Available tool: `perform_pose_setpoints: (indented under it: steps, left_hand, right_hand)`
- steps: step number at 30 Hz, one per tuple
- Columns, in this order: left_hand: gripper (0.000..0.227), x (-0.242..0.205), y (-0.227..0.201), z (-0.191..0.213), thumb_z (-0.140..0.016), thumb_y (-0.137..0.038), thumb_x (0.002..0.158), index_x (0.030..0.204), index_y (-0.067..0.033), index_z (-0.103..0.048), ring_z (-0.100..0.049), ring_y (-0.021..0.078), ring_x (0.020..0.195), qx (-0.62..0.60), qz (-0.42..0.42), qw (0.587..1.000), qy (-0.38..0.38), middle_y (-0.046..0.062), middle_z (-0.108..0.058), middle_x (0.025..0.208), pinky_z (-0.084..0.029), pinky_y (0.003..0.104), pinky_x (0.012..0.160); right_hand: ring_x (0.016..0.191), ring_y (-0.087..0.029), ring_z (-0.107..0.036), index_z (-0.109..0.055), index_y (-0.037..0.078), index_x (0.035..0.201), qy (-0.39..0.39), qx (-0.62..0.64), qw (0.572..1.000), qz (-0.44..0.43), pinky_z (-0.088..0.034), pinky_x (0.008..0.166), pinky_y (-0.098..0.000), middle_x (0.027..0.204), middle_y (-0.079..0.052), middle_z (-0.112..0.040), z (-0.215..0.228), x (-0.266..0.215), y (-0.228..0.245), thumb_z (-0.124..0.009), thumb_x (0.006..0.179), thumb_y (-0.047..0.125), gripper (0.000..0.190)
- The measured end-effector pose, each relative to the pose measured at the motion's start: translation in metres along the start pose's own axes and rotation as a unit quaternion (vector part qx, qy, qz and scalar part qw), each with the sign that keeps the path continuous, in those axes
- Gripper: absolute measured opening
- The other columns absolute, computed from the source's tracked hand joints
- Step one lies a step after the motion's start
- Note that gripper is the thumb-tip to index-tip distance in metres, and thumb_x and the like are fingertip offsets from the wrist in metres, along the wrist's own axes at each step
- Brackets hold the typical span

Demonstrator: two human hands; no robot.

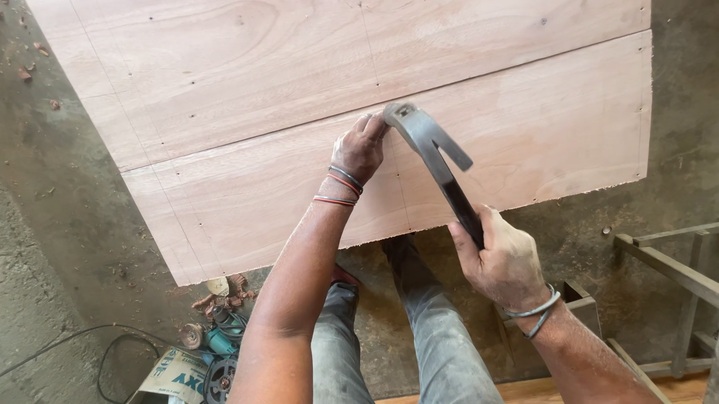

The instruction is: Hammering nails into a wooden board to assemble furniture.

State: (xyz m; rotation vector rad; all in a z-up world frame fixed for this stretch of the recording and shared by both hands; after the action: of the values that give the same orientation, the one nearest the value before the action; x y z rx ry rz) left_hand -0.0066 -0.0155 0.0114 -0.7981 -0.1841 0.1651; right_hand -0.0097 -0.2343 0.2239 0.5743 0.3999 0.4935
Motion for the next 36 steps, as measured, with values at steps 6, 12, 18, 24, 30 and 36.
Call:
perform_pose_setpoints:
  steps: [6,12,18,24,30,36]
  left_hand:
    - [0.028,-0.001,-0.005,0.005,-0.063,-0.008,0.097,0.124,-0.014,-0.061,-0.068,0.0318,0.075,-0.009,-0.021,1.0,-0.005,0.008,-0.066,0.095,-0.057,0.041,0.057]
    - [0.014,-0.002,-0.004,0.003,-0.064,-0.007,0.1,0.111,-0.0158,-0.061,-0.068,0.0298,0.074,-0.012,-0.026,1.0,-0.008,0.006,-0.066,0.094,-0.057,0.04,0.057]
    - [0.014,-0.004,-0.006,0.006,-0.062,-0.009,0.1,0.111,-0.0168,-0.063,-0.067,0.0334,0.075,0.011,-0.024,1.0,-0.016,0.008,-0.064,0.091,-0.056,0.044,0.058]
    - [0.021,-0.006,-0.003,0.003,-0.061,-0.009,0.098,0.117,-0.0169,-0.061,-0.067,0.0352,0.077,-0.007,-0.017,1.0,-0.013,0.008,-0.066,0.096,-0.056,0.045,0.059]
    - [0.033,-0.004,-0.004,0.001,-0.061,-0.005,0.093,0.125,-0.0165,-0.062,-0.067,0.0359,0.076,0.005,-0.021,1.0,0.007,0.01,-0.065,0.094,-0.055,0.046,0.058]
    - [0.02,-0.008,0.01,-0.012,-0.062,-0.005,0.098,0.112,-0.0185,-0.059,-0.068,0.0339,0.08,0.005,-0.016,1.0,0.008,0.006,-0.066,0.099,-0.056,0.046,0.063]
  right_hand:
    - [0.059,-0.014,-0.068,-0.063,-0.003,0.119,-0.097,0.03,0.968,0.23,-0.052,0.046,-0.0251,0.089,-0.014,-0.075,0.039,-0.03,0.029,-0.062,0.105,0.017,0.025]
    - [0.063,-0.02,-0.074,-0.064,0.003,0.11,-0.054,0.024,0.983,0.175,-0.062,0.051,-0.029,0.083,-0.014,-0.07,0.002,-0.028,-0.011,-0.064,0.106,0.016,0.013]
    - [0.057,-0.035,-0.068,-0.064,-0.002,0.104,-0.003,-0.052,0.999,-0.008,-0.055,0.05,-0.0433,0.071,-0.018,-0.067,0.009,0.011,0.021,-0.068,0.099,0.021,0.023]
    - [0.068,-0.032,-0.071,-0.061,-0.007,0.119,-0.121,-0.001,0.965,0.233,-0.056,0.058,-0.0391,0.087,-0.02,-0.07,0.039,-0.015,0.053,-0.059,0.107,0.014,0.024]
    - [0.059,-0.035,-0.069,-0.065,-0.003,0.11,0.045,-0.107,0.99,-0.078,-0.055,0.052,-0.044,0.064,-0.018,-0.067,-0.007,0.014,0.004,-0.069,0.1,0.027,0.032]
    - [0.056,-0.029,-0.07,-0.063,-0.006,0.115,-0.064,0.003,0.995,0.072,-0.057,0.049,-0.0364,0.07,-0.016,-0.066,0.01,-0.002,0.023,-0.062,0.102,0.026,0.034]
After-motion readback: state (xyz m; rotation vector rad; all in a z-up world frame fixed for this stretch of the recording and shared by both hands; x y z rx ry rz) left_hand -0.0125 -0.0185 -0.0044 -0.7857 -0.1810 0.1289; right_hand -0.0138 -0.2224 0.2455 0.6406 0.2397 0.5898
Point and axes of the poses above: each hand's wrist, its own x-axis towards the middle knuckle, its own z-axis out of the back of the hand, y = z × x, the point moved 5 cm from there along x, towards the middle knuckle
